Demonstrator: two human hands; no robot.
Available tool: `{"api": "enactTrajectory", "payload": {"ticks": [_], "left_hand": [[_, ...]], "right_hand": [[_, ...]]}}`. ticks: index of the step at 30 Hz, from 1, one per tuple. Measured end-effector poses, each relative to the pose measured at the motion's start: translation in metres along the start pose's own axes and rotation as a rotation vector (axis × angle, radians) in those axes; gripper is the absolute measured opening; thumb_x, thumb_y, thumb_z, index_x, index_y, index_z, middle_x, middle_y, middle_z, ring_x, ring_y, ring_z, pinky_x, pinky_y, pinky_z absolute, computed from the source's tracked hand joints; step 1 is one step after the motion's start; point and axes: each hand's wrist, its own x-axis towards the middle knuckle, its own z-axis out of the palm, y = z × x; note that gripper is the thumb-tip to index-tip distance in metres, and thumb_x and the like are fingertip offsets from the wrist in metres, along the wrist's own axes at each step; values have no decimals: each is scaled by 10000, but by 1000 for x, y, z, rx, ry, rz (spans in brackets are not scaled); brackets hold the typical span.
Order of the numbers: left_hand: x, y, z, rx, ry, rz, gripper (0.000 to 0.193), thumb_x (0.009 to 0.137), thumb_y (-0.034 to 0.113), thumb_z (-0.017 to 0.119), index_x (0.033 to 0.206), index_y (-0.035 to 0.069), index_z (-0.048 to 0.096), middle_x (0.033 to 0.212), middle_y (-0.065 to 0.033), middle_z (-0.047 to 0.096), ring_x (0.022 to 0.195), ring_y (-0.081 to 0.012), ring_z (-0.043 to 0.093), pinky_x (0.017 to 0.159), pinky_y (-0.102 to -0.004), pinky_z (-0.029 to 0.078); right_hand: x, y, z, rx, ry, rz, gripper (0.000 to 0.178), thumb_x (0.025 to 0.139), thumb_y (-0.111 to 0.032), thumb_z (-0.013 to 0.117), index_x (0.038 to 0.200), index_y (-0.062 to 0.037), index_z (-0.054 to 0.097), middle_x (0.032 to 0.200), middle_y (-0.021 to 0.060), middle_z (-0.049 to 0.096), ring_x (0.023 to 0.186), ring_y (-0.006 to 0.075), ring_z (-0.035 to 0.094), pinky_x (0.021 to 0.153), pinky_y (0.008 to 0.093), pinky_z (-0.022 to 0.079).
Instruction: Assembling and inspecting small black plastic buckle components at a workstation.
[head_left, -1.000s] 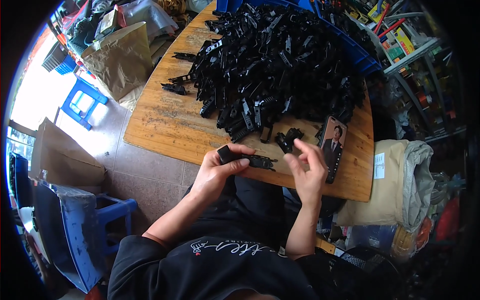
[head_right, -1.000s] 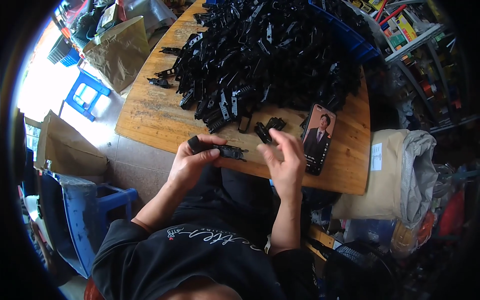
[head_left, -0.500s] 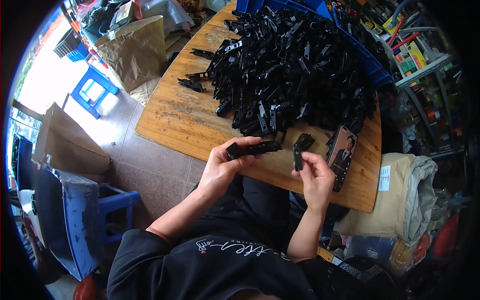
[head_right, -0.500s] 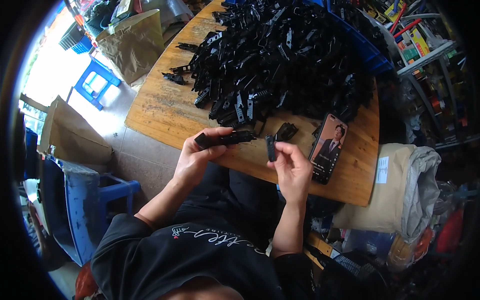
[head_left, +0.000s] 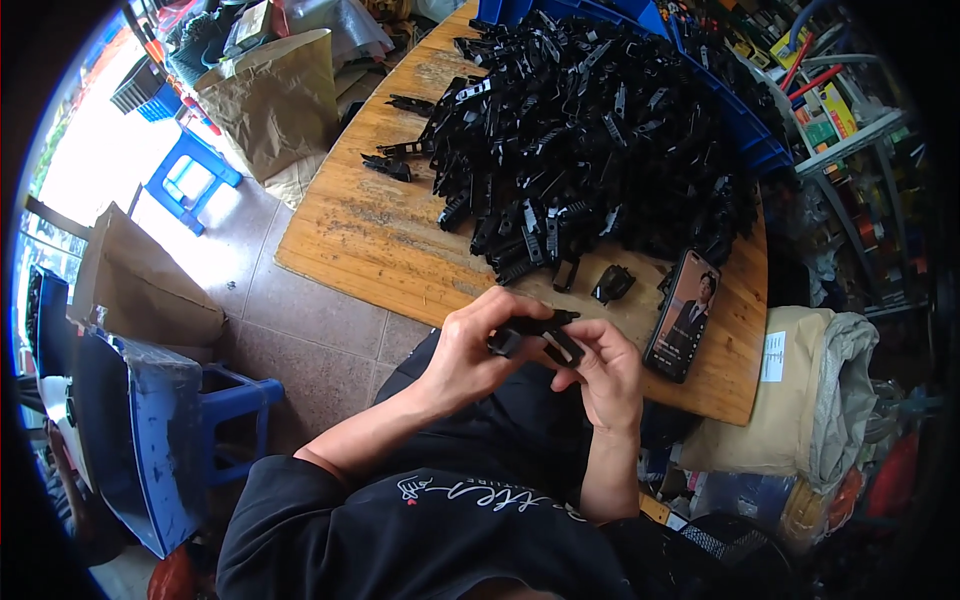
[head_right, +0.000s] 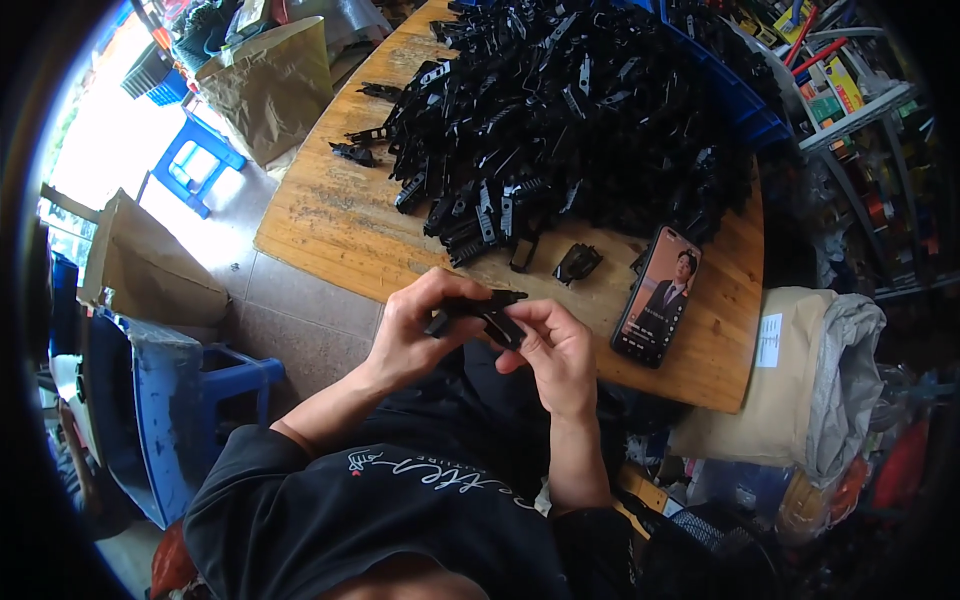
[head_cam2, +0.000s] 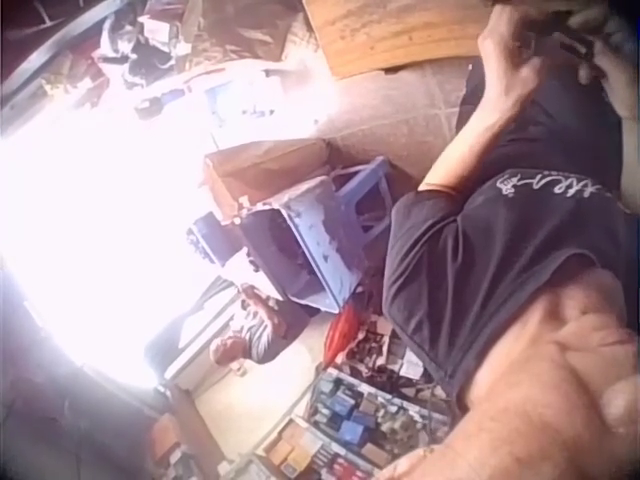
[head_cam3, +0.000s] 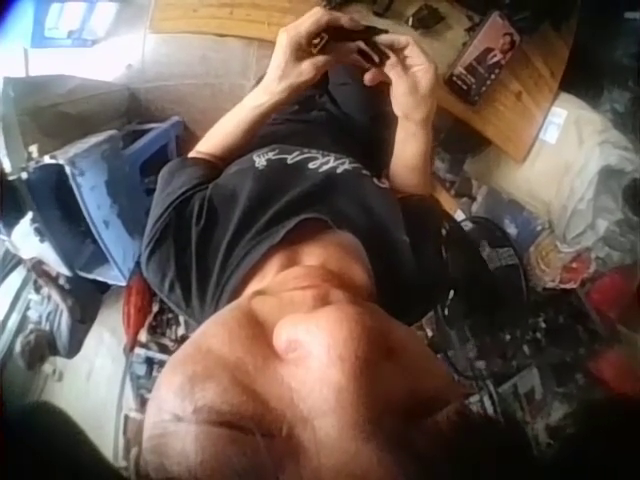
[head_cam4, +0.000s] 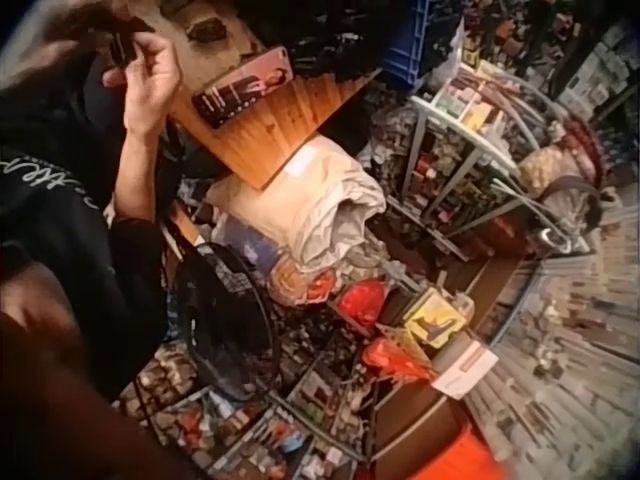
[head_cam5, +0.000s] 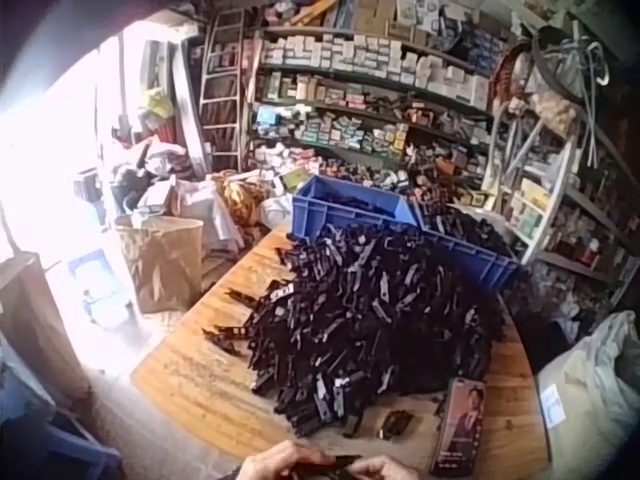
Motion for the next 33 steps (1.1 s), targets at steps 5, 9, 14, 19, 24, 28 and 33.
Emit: {"api": "enactTrajectory", "payload": {"ticks": [5,9,14,19,24,28,33], "left_hand": [[-5,-3,-7,-528,143,-285,276,785,-5,620,1043,19,526,936,-19,542,838,-88,517,758,-235,443],[-7,2,-10,-1025,127,-460,339,789,130,642,1085,8,532,881,-49,577,753,-135,560,682,-257,449],[5,-14,-38,-1102,367,-348,195,800,126,583,950,10,535,906,-77,594,772,-182,581,710,-291,472],[58,-58,-119,47,513,-162,213,714,99,635,902,27,565,943,-98,588,813,-237,600,699,-330,467],[75,-58,-123,1074,266,-148,259,724,254,662,911,89,591,830,-132,561,756,-309,580,662,-398,457],[68,-57,-117,1134,261,-201,227,728,214,637,892,81,554,841,-137,559,768,-325,571,660,-406,447],[59,-66,-129,1018,368,-158,185,708,119,622,878,86,555,823,-123,578,759,-324,575,665,-400,441]], "right_hand": [[6,2,26,-280,221,-283,379,864,-264,579,1063,49,501,797,83,596,672,128,574,629,212,478],[4,12,31,-294,35,-200,375,878,-309,551,1003,44,545,776,59,592,703,97,541,668,223,462],[28,17,57,-815,-99,-577,363,843,-238,604,1069,33,524,1068,111,546,916,213,552,778,280,449],[22,13,53,-1005,-49,-708,308,780,-170,669,1015,5,575,1009,132,583,901,244,567,779,317,462],[10,2,11,-1193,263,-633,171,760,-36,651,925,-7,616,866,93,602,668,179,571,624,270,474],[14,-15,-31,-1429,547,-541,210,786,-83,633,980,-15,590,830,105,583,678,211,564,602,307,462],[30,-28,-28,-1618,464,-489,274,791,-177,638,1001,-10,578,828,120,559,674,277,540,642,366,443]]}}
